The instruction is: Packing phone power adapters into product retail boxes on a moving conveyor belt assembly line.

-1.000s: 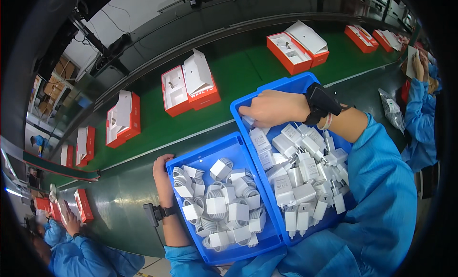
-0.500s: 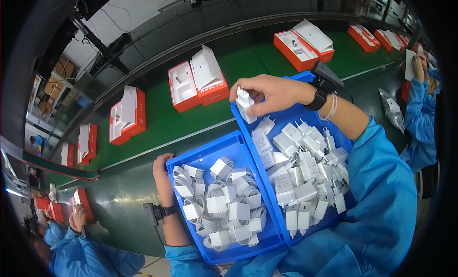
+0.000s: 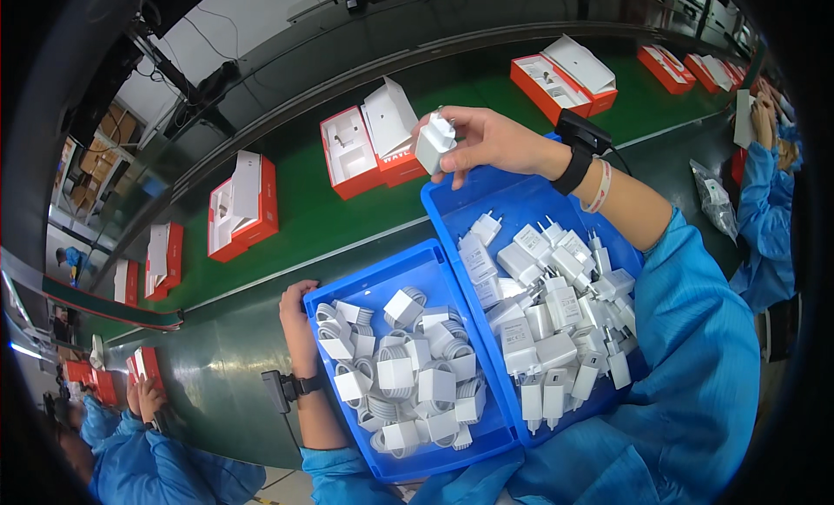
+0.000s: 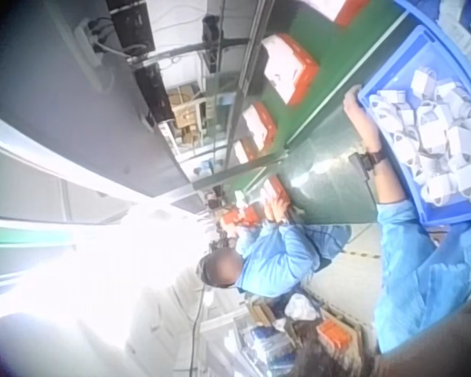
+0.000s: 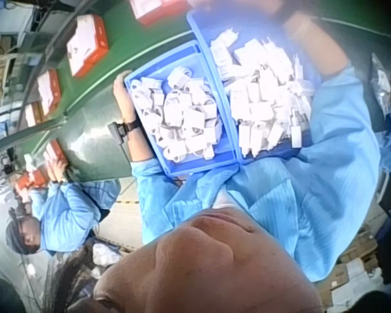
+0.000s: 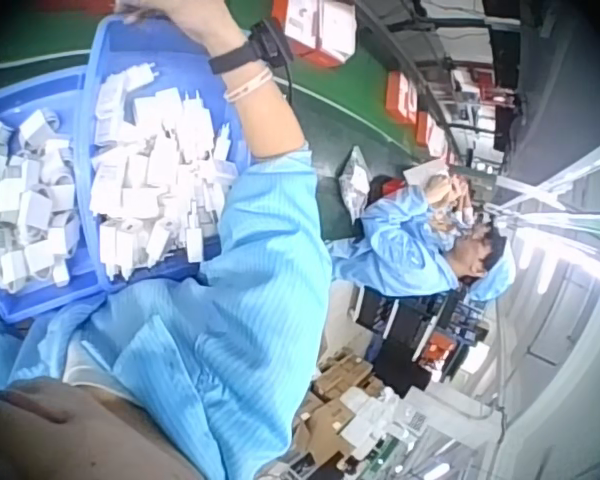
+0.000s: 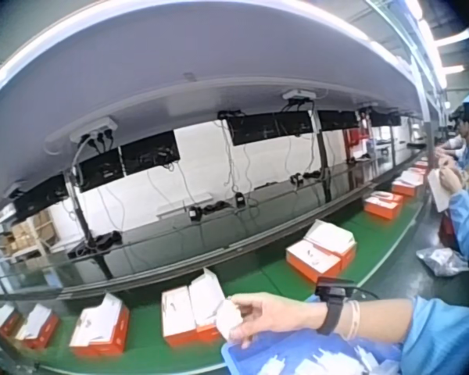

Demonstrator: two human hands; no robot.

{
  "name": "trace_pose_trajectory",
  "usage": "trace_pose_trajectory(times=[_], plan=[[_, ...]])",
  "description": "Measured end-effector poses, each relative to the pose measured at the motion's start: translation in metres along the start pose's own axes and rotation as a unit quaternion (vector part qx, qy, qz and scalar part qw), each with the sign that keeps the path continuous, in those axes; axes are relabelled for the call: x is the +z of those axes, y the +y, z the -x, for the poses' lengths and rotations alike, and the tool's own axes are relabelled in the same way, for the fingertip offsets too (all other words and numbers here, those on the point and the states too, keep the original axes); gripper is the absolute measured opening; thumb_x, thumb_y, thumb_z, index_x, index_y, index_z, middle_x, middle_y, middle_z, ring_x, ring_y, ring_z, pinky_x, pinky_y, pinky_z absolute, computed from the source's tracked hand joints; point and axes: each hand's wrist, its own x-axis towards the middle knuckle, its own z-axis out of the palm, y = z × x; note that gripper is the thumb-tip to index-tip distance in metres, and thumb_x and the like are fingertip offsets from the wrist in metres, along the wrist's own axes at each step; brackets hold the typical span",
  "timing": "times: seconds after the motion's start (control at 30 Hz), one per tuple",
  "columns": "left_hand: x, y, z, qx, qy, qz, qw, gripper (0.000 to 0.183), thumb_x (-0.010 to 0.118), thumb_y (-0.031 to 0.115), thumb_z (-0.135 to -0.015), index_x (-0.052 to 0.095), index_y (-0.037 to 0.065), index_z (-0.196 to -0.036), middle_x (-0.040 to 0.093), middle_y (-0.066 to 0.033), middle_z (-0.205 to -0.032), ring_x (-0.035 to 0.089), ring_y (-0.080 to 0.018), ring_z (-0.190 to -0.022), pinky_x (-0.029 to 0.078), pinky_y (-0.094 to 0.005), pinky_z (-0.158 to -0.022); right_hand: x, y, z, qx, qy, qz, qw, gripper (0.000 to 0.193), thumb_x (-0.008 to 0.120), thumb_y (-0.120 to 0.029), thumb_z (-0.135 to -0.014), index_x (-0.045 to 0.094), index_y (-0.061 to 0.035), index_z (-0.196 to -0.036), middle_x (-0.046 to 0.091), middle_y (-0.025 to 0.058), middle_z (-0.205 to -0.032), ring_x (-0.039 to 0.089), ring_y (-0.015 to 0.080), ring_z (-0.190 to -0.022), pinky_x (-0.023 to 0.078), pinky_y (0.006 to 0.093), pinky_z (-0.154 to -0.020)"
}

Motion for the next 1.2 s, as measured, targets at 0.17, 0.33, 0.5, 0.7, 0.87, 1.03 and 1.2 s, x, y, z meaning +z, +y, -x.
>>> trace_pose_trajectory(times=[0.17,0.33,0.5,0.7,0.87,1.03,1.2], plan=[[0.000,0.001,-0.001,0.001,-0.002,-0.004,1.000,0.026,0.068,0.010,-0.076,0.067,0.005,-0.102,0.064,-0.0118,-0.089,0.059,-0.0275,-0.087,0.046,-0.0369,-0.080,-0.001,-0.001,-0.001,-0.006,0.034,-0.164,0.986,0.058,0.063,-0.003,-0.091,0.039,-0.0019,-0.144,0.058,0.0159,-0.123,0.064,0.0241,-0.108,0.056,0.0309,-0.094],[-0.001,0.002,0.001,-0.001,0.000,0.005,1.000,0.027,0.069,0.010,-0.075,0.067,0.005,-0.102,0.064,-0.0118,-0.089,0.059,-0.0275,-0.087,0.045,-0.0370,-0.081,-0.012,0.004,-0.005,-0.011,0.025,-0.339,0.940,0.050,0.052,-0.009,-0.098,0.037,0.0014,-0.145,0.048,0.0203,-0.136,0.060,0.0266,-0.117,0.049,0.0346,-0.107],[0.000,0.001,-0.001,0.004,-0.002,-0.009,1.000,0.027,0.069,0.009,-0.075,0.067,0.005,-0.102,0.064,-0.0117,-0.089,0.059,-0.0274,-0.087,0.044,-0.0364,-0.081,-0.011,0.002,-0.015,-0.041,0.057,-0.289,0.955,0.044,0.054,-0.017,-0.099,0.048,0.0033,-0.138,0.051,0.0157,-0.133,0.060,0.0229,-0.115,0.048,0.0364,-0.106],[-0.010,0.005,0.006,-0.011,0.005,-0.017,1.000,0.025,0.068,0.008,-0.077,0.066,0.005,-0.102,0.064,-0.0115,-0.088,0.058,-0.0272,-0.086,0.044,-0.0364,-0.081,-0.026,-0.004,-0.082,-0.026,0.056,-0.052,0.997,0.041,0.064,-0.018,-0.095,0.056,-0.0010,-0.132,0.059,0.0072,-0.121,0.061,0.0143,-0.109,0.050,0.0305,-0.097],[0.001,0.003,0.001,-0.021,-0.008,-0.011,1.000,0.025,0.067,0.008,-0.077,0.066,0.004,-0.102,0.064,-0.0115,-0.089,0.058,-0.0274,-0.086,0.045,-0.0362,-0.080,-0.043,0.024,-0.135,-0.083,0.105,0.162,0.978,0.055,0.075,-0.021,-0.084,0.055,0.0024,-0.129,0.061,0.0111,-0.118,0.062,0.0193,-0.109,0.050,0.0323,-0.095],[0.002,0.013,-0.002,-0.013,-0.006,-0.001,1.000,0.026,0.066,0.008,-0.076,0.066,0.004,-0.101,0.063,-0.0100,-0.088,0.057,-0.0268,-0.087,0.044,-0.0362,-0.081,-0.055,0.072,-0.178,-0.084,0.167,0.532,0.826,0.069,0.079,-0.026,-0.071,0.054,0.0035,-0.128,0.057,0.0229,-0.122,0.057,0.0382,-0.116,0.046,0.0414,-0.100],[0.000,-0.001,0.000,0.001,0.001,-0.015,1.000,0.025,0.066,0.010,-0.077,0.066,0.005,-0.101,0.063,-0.0092,-0.086,0.057,-0.0265,-0.086,0.043,-0.0357,-0.082,-0.044,0.083,-0.193,0.002,0.148,0.579,0.802,0.068,0.075,-0.025,-0.074,0.052,-0.0029,-0.133,0.052,0.0202,-0.128,0.052,0.0376,-0.122,0.047,0.0421,-0.100]])
